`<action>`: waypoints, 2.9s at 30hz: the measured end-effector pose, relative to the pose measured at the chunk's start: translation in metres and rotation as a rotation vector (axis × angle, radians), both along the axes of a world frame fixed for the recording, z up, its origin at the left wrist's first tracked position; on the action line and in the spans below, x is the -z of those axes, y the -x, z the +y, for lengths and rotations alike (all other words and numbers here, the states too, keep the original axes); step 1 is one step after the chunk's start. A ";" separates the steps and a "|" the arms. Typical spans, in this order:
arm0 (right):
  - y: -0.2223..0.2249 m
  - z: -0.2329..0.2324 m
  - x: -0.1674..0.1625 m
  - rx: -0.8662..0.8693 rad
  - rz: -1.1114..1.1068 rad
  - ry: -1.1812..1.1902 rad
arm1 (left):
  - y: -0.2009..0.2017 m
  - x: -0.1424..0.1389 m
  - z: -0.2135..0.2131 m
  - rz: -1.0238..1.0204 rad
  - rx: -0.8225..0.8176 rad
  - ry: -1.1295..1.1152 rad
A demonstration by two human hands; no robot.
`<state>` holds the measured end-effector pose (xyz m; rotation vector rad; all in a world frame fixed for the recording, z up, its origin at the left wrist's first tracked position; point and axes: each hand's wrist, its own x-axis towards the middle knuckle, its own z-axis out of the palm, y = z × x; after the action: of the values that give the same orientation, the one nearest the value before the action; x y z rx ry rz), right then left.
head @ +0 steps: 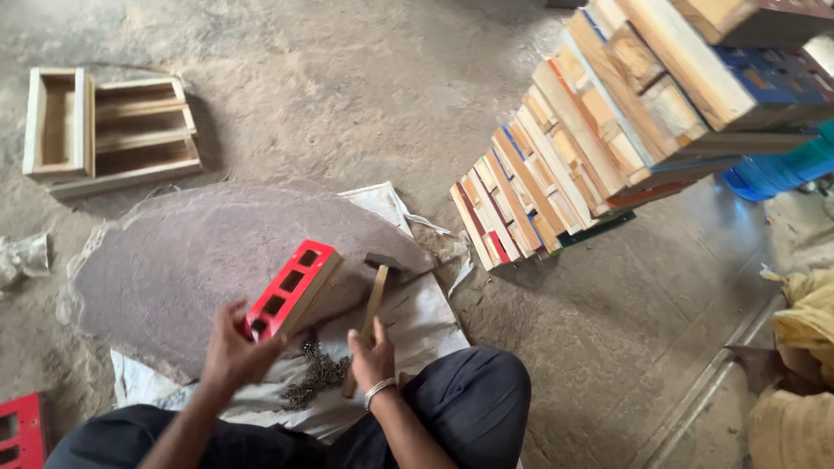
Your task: The person assembles small wooden frames by hammering nails into red and orange plastic templates placed on a cushion. They repeatedly pick up nails, position them in the template holes, and strike them with a hammer, then remove the assembled frames and place them aside.
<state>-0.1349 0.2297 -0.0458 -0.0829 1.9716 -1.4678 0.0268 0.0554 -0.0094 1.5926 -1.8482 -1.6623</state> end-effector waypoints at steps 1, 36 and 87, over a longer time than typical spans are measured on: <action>-0.003 0.002 -0.001 -0.021 0.026 0.069 | -0.002 0.000 0.017 0.184 -0.018 0.056; -0.038 0.083 -0.221 -0.656 1.257 0.151 | -0.024 -0.029 0.084 0.892 0.020 -0.617; 0.048 -0.039 -0.010 -0.626 0.706 -0.448 | -0.010 0.031 -0.026 0.340 0.130 0.261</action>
<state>-0.1829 0.1911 -0.0354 -1.0327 2.4429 -0.5978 0.0367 0.0293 -0.0401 1.0359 -1.9226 -1.5474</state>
